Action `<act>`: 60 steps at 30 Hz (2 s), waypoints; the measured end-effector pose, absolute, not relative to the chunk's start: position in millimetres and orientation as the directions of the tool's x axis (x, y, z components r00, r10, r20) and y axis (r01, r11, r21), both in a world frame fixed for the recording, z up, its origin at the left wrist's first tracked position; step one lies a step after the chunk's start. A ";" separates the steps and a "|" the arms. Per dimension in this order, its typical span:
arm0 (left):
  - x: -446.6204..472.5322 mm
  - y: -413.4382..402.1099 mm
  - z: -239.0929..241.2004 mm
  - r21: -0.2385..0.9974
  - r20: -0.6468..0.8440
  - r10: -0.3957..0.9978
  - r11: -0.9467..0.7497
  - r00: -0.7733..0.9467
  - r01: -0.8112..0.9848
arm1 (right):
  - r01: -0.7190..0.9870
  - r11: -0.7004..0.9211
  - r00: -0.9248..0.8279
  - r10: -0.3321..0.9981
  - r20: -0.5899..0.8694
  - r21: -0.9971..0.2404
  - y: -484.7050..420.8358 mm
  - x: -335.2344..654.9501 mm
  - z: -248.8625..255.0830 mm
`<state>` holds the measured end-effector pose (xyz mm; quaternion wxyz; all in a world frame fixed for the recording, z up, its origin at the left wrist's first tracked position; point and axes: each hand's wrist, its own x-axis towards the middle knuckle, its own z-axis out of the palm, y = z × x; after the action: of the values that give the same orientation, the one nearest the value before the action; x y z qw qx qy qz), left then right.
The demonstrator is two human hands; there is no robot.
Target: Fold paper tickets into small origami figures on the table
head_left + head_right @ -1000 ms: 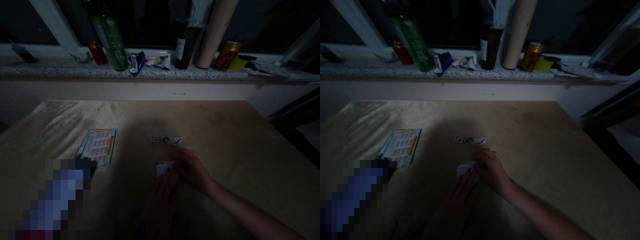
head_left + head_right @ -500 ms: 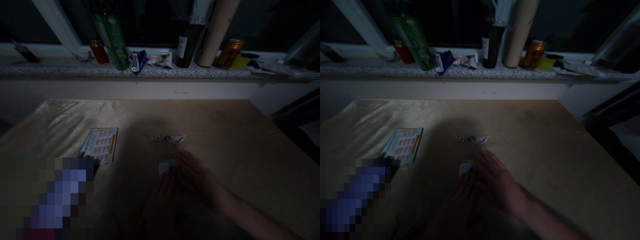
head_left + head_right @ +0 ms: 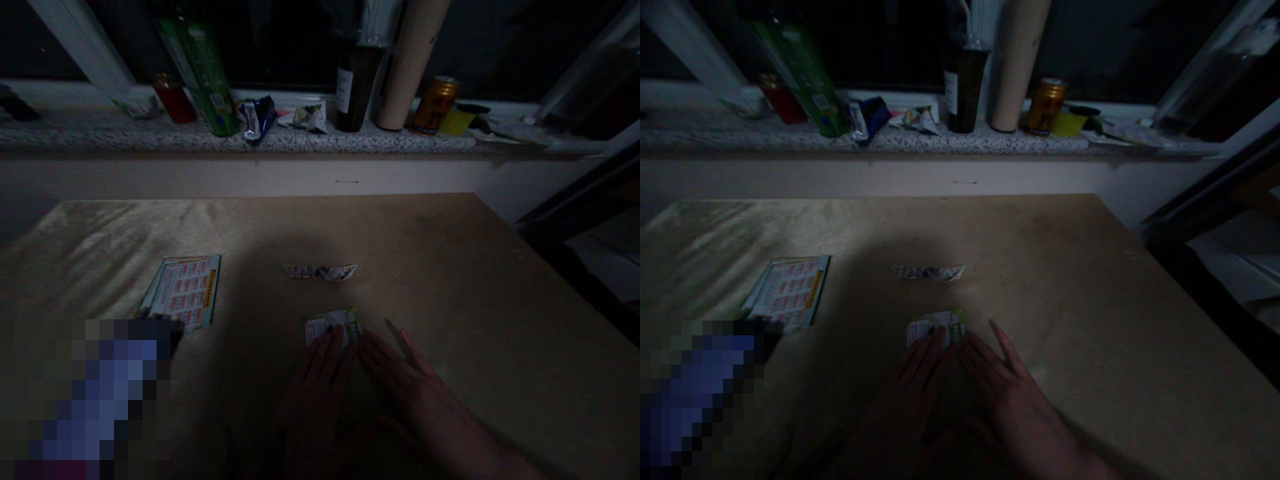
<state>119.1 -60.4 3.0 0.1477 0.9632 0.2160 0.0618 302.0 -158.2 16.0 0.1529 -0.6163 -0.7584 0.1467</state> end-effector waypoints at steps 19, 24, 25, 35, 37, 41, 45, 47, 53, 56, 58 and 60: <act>102.3 -71.8 2.3 0.253 0.018 0.470 -0.856 0.882 0.451 | 0.917 0.185 -0.193 0.981 0.011 -0.354 -160.3 301.2 6.4; 102.7 -74.3 -5.7 0.255 0.100 0.473 -0.863 0.875 0.437 | 0.928 0.183 -0.173 0.983 0.059 -0.326 -158.0 287.7 5.5; 102.5 -74.9 -7.7 0.256 0.122 0.473 -0.865 0.873 0.433 | 0.927 0.184 -0.175 0.983 0.057 -0.326 -157.1 283.9 5.5; 100.9 -73.7 -15.9 0.178 0.167 0.438 -0.895 0.883 0.410 | 0.908 0.181 -0.225 0.972 -0.073 -0.379 -150.9 275.9 -5.1; 100.8 -74.0 -18.4 0.153 0.165 0.448 -0.892 0.879 0.426 | 0.914 0.169 -0.202 0.978 -0.054 -0.369 -151.4 274.5 -7.0; 100.4 -76.9 -20.3 0.155 0.145 0.459 -0.885 0.876 0.438 | 0.920 0.168 -0.193 0.981 -0.035 -0.355 -150.8 271.1 -5.4; 101.3 -79.5 -19.6 0.179 0.128 0.444 -0.890 0.887 0.419 | 0.922 0.188 -0.206 0.978 -0.018 -0.338 -149.8 270.6 -2.7; 101.7 -79.9 -20.4 0.178 0.123 0.445 -0.889 0.887 0.422 | 0.920 0.199 -0.212 0.977 0.000 -0.337 -150.6 271.4 -3.1; 99.3 -75.5 -18.5 0.150 0.153 0.444 -0.894 0.883 0.423 | 0.920 0.163 -0.166 0.986 0.022 -0.356 -156.0 274.6 -8.0; 98.2 -70.5 -11.8 0.119 0.164 0.424 -0.905 0.891 0.408 | 0.928 0.157 -0.152 0.988 0.041 -0.337 -156.6 274.9 -8.6; 97.8 -66.9 -8.3 0.100 0.178 0.414 -0.910 0.893 0.402 | 0.928 0.179 -0.171 0.984 0.054 -0.326 -156.6 274.8 -7.6; 97.3 -63.8 -7.1 0.075 0.207 0.447 -0.894 0.870 0.442 | 0.929 0.201 -0.188 0.980 0.070 -0.312 -157.2 275.0 -5.9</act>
<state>97.3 -63.8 -7.1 0.0127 0.9669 0.2299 0.1099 275.0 -157.2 -5.9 0.1274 -0.6241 -0.7644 0.0999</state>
